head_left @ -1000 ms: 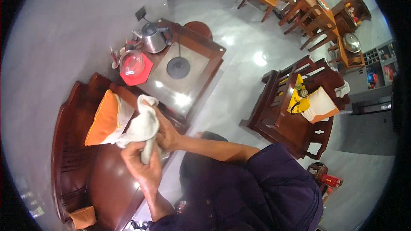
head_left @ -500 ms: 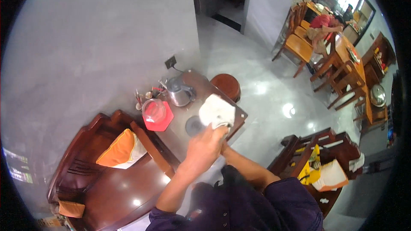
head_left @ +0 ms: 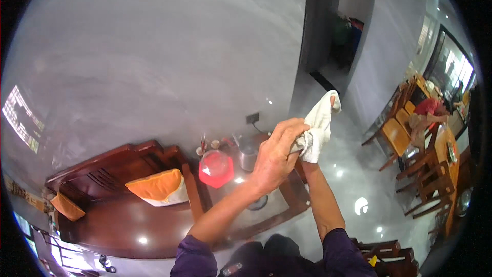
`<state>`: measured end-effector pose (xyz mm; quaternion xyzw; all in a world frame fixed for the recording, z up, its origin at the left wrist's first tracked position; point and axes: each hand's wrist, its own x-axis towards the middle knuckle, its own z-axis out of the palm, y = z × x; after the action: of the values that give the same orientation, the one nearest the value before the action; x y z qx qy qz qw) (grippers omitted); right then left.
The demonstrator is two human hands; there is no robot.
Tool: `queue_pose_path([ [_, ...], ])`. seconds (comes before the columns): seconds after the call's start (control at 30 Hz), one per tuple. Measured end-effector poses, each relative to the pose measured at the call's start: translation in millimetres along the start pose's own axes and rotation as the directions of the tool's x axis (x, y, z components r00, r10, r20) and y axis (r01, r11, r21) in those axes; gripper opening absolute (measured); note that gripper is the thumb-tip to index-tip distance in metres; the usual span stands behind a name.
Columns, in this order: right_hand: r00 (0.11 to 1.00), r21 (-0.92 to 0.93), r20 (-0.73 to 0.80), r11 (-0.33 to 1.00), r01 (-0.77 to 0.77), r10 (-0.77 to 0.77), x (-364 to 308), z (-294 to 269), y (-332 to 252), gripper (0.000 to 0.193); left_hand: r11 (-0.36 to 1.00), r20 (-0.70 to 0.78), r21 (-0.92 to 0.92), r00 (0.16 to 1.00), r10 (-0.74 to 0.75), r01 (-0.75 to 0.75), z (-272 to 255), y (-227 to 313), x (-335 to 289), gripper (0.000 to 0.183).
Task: The person unfolds a cloth and wipes down the wall tiles with it.
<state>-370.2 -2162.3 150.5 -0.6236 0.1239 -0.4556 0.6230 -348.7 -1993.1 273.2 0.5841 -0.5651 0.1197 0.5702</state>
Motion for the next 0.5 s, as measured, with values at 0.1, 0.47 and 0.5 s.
queue_pose_path([
  [0.1, 0.931, -0.23, -0.058, 0.912, 0.338, -0.36, 62.9, 29.0, -15.6, 0.06, 0.992, -0.076, -0.017, 0.99, -0.122, 0.121, -11.1, -12.2, 25.3, 0.049],
  [0.47, 0.265, -0.473, 0.366, 0.066, 0.878, -0.892, 260.2, 123.1, -72.8, 0.09, 0.866, -0.27, -0.302, 0.835, -0.48, 0.4, -86.8, -102.6, 137.5, 0.028],
  [0.5, 0.251, -0.456, 0.364, 0.063, 0.888, -0.897, 271.4, 133.4, -70.1, 0.093, 0.875, -0.286, -0.29, 0.837, -0.467, 0.388, -92.8, -119.6, 142.6, 0.028],
])
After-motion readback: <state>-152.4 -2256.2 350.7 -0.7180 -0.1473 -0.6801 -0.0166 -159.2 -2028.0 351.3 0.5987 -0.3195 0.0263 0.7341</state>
